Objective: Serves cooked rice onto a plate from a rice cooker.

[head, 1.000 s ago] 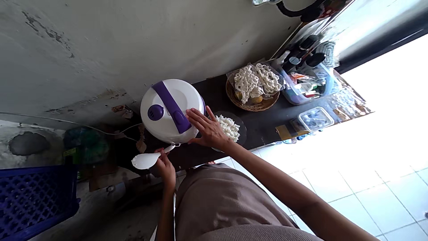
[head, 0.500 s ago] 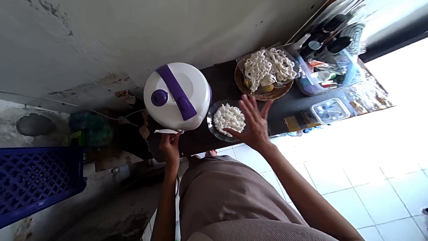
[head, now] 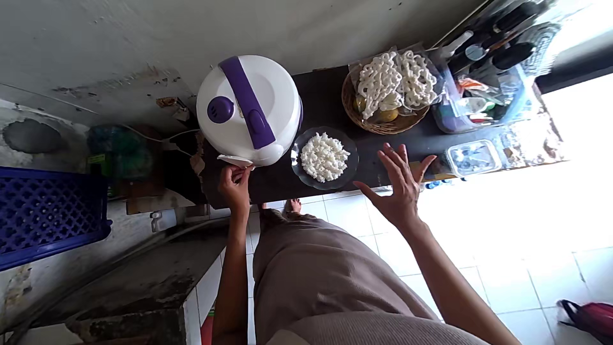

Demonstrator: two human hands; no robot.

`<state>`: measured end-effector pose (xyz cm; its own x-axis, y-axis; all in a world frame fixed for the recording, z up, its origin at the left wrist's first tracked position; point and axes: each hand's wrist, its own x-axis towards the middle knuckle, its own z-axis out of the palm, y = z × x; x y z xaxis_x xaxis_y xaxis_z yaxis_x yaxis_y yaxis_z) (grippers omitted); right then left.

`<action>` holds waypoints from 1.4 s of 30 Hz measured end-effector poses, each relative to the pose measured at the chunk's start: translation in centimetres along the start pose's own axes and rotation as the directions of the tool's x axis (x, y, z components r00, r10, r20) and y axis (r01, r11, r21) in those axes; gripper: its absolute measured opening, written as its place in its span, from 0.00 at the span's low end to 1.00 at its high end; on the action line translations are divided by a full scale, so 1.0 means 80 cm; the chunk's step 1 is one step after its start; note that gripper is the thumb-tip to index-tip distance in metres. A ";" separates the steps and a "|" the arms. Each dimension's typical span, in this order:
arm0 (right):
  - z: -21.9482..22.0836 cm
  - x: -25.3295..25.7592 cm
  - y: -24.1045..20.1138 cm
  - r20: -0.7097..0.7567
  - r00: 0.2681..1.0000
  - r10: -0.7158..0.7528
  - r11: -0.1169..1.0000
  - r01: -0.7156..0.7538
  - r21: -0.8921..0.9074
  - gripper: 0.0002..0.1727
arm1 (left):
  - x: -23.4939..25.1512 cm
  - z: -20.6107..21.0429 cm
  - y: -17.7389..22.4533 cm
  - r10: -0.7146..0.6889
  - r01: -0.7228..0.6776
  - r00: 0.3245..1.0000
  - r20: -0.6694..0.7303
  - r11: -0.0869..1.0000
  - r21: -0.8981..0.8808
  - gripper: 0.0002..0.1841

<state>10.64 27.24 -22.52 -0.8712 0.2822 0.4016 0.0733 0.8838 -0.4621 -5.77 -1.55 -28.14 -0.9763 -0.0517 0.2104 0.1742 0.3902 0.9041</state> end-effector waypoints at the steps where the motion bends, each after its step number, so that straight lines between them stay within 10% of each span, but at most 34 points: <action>1: -0.001 0.001 0.001 0.000 1.000 -0.005 1.000 0.005 0.001 0.41 | 0.001 0.000 -0.001 0.007 -0.007 1.000 -0.006 1.000 0.005 0.16; 37: 0.021 0.005 -0.017 0.017 1.000 -0.008 0.997 0.007 0.073 0.27 | -0.009 0.009 -0.011 0.028 -0.027 1.000 -0.002 0.978 0.207 0.15; 42: 0.031 -0.004 0.002 0.081 0.982 0.173 0.985 -0.172 -0.018 0.25 | -0.015 0.003 -0.022 0.028 -0.040 0.998 0.058 0.975 0.218 0.17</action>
<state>9.71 26.38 -24.64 -0.8820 0.3995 0.2498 0.2310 0.8288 -0.5097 -4.95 -1.94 -30.08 -0.9768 0.0125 0.2136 0.1807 0.5831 0.7921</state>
